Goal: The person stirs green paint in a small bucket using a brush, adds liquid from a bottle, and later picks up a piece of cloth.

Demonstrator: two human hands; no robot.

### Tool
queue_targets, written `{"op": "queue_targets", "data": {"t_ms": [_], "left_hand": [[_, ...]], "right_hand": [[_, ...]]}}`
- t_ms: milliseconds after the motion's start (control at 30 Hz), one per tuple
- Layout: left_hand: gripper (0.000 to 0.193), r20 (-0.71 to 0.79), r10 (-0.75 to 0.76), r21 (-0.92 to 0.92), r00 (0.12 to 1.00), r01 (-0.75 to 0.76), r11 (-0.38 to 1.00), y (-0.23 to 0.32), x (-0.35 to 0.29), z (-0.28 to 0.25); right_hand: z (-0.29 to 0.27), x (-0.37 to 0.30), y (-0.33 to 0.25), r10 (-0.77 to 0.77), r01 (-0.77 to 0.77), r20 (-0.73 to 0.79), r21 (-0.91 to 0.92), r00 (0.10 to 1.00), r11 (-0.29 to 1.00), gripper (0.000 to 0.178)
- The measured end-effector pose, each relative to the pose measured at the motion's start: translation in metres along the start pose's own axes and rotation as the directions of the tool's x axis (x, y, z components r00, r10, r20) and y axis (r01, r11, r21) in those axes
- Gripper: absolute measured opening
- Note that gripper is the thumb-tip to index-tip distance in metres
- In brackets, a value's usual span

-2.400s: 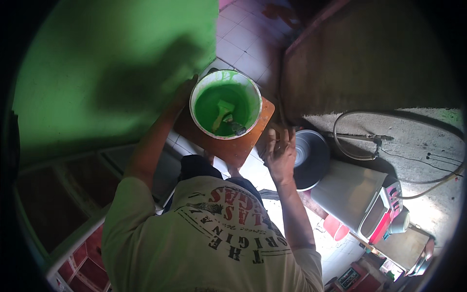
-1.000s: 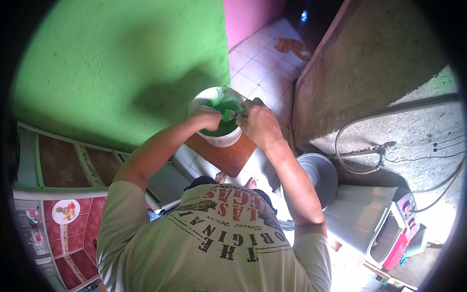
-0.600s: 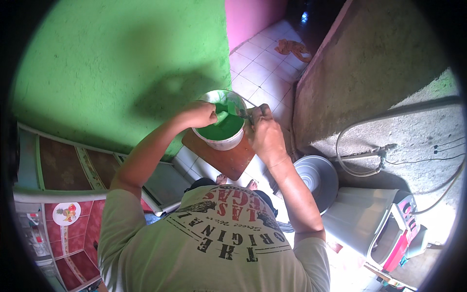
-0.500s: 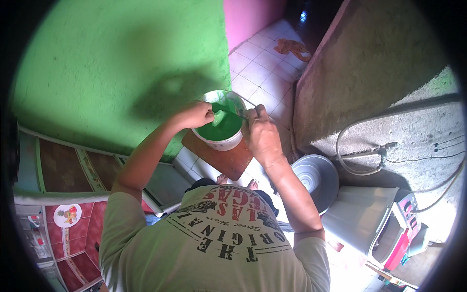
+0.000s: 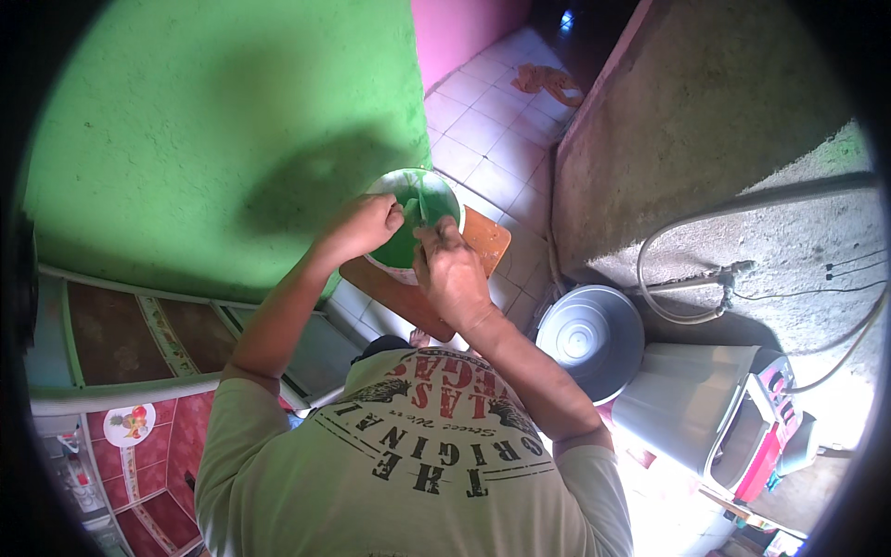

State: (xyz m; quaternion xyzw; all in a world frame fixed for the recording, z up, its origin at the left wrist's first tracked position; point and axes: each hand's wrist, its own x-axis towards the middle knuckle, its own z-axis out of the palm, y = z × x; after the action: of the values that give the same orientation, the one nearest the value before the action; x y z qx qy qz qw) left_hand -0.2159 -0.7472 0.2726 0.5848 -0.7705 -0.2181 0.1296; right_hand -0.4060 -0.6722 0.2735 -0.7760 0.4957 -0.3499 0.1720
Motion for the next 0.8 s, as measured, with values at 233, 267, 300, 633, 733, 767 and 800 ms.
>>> {"op": "queue_targets", "data": {"t_ms": [233, 267, 300, 633, 733, 767, 800], "left_hand": [[0.028, -0.016, -0.022, 0.012, 1.000, 0.023, 1.000, -0.008, -0.001, 0.014], [0.028, -0.023, -0.032, 0.012, 0.999, 0.033, 0.999, -0.013, -0.001, 0.015], [0.028, -0.020, -0.032, 0.010, 0.999, 0.033, 0.999, -0.015, -0.001, 0.016], [0.028, 0.046, -0.052, 0.045, 0.998, 0.050, 0.998, -0.023, -0.005, -0.004], [0.027, 0.051, -0.026, 0.053, 0.998, 0.023, 0.998, -0.027, -0.004, -0.007], [0.027, 0.059, -0.012, 0.066, 0.998, 0.008, 0.998, -0.026, -0.005, -0.009], [0.027, 0.060, -0.011, 0.063, 0.998, 0.007, 0.998, -0.024, -0.005, -0.011]], "right_hand": [[-0.010, -0.006, -0.013, 0.046, -0.046, 0.001, 0.063, 0.999, 0.997, 0.022], [-0.017, -0.005, -0.010, 0.076, -0.076, 0.003, 0.101, 0.997, 0.992, 0.022], [-0.025, -0.005, -0.008, 0.108, -0.107, 0.004, 0.136, 0.994, 0.985, 0.021], [-0.071, 0.007, 0.003, 0.161, -0.161, 0.075, -0.006, 0.984, 0.987, 0.027], [-0.073, 0.016, 0.008, 0.095, -0.095, 0.137, -0.012, 0.986, 0.995, 0.021], [-0.072, 0.019, 0.011, 0.025, -0.028, 0.151, 0.021, 0.988, 0.999, 0.023], [-0.070, 0.022, 0.014, -0.046, 0.038, 0.164, 0.053, 0.985, 0.998, 0.025]]}}
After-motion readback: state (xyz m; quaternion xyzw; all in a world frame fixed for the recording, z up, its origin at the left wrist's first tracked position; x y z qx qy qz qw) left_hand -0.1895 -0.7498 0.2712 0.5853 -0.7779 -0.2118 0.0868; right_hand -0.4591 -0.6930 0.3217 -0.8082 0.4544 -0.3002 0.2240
